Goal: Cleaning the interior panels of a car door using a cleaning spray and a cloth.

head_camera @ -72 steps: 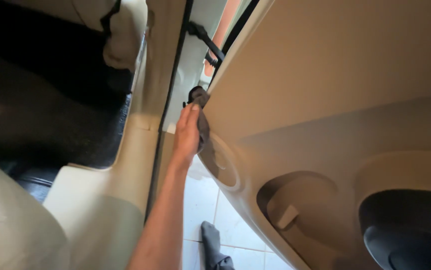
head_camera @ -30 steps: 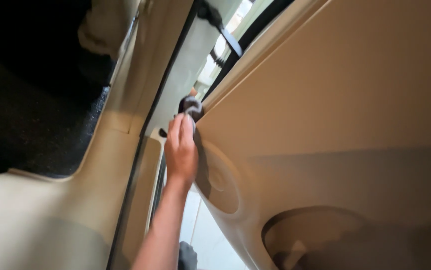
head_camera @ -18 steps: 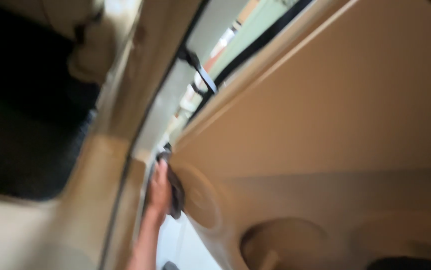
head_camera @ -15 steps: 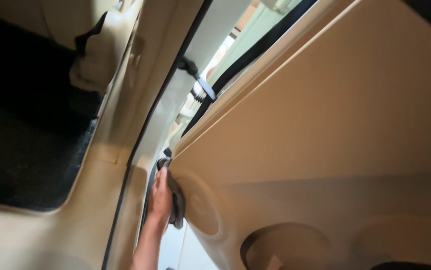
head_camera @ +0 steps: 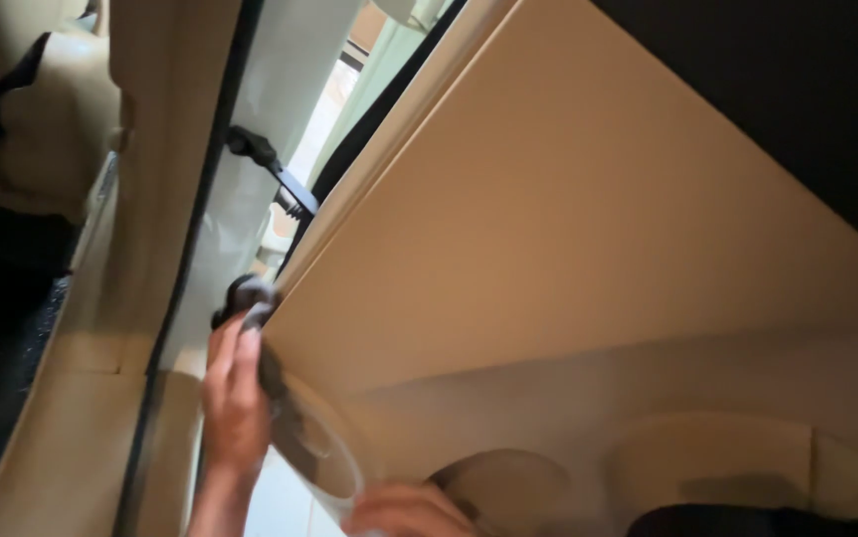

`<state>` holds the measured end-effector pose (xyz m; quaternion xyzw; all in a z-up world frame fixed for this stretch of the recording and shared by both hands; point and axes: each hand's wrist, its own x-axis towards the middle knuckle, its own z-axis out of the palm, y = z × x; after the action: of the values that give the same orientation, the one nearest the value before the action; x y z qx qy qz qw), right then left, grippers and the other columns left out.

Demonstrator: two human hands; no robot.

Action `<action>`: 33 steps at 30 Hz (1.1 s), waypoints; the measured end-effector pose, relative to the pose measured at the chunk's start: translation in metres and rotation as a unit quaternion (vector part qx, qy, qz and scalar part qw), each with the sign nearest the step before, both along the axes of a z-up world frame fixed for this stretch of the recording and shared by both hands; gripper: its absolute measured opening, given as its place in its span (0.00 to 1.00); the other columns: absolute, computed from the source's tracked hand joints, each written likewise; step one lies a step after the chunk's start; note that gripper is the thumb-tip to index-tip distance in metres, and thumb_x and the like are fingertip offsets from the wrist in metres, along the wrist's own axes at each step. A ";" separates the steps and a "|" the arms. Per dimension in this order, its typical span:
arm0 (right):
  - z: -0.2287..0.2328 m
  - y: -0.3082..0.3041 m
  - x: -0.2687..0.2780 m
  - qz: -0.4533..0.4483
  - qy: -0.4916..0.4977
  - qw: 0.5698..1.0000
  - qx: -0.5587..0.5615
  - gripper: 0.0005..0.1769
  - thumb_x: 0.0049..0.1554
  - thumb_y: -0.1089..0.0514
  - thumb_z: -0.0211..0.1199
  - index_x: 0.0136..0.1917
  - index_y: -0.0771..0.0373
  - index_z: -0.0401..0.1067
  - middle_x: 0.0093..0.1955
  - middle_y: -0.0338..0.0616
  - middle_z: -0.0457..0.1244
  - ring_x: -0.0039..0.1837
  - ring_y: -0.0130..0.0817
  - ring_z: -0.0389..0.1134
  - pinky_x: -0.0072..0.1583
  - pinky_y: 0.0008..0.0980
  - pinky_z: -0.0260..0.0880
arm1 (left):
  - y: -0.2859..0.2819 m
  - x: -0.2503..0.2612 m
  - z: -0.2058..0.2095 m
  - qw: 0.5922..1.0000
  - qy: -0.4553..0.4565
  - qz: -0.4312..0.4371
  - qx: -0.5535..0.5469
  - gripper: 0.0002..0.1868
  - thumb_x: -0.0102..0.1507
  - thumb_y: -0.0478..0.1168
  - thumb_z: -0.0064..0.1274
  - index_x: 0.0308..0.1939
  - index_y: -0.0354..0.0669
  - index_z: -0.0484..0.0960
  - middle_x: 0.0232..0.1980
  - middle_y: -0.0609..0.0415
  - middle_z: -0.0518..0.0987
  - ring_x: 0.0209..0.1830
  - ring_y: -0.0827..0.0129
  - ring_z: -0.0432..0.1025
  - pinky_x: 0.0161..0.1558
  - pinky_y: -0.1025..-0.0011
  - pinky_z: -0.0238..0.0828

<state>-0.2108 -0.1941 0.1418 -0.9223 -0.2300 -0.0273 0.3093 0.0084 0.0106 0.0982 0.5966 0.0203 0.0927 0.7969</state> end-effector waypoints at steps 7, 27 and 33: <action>0.101 0.107 0.091 0.049 -0.048 0.996 -0.063 0.10 0.55 0.67 0.65 0.52 0.65 0.78 0.70 0.54 0.65 0.81 0.55 0.59 0.78 0.54 0.58 | 0.004 0.006 -0.015 1.000 0.005 -0.005 0.018 0.25 0.72 0.51 0.37 0.63 0.36 0.76 0.61 0.46 0.76 0.63 0.59 0.69 0.63 0.68 0.60; 0.132 0.133 0.116 -0.001 -0.007 1.000 -0.006 0.14 0.53 0.74 0.58 0.52 0.68 0.76 0.69 0.56 0.66 0.81 0.57 0.57 0.73 0.47 0.63 | 0.000 -0.003 0.003 0.999 -0.019 0.027 0.018 0.25 0.72 0.49 0.34 0.60 0.36 0.79 0.63 0.44 0.77 0.64 0.55 0.71 0.65 0.65 0.61; 0.123 0.139 0.115 -0.002 -0.012 1.000 0.005 0.17 0.52 0.75 0.55 0.53 0.69 0.76 0.67 0.55 0.66 0.80 0.55 0.59 0.70 0.43 0.66 | -0.028 -0.017 -0.113 0.984 0.171 -0.022 -0.038 0.26 0.74 0.52 0.31 0.70 0.41 0.68 0.70 0.46 0.68 0.70 0.57 0.61 0.67 0.64 0.54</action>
<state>-0.0954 -0.0550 0.2644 -0.9210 -0.2316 -0.0405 0.3105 -0.0084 -0.0170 -0.0148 0.5736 0.1465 -0.0293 0.8054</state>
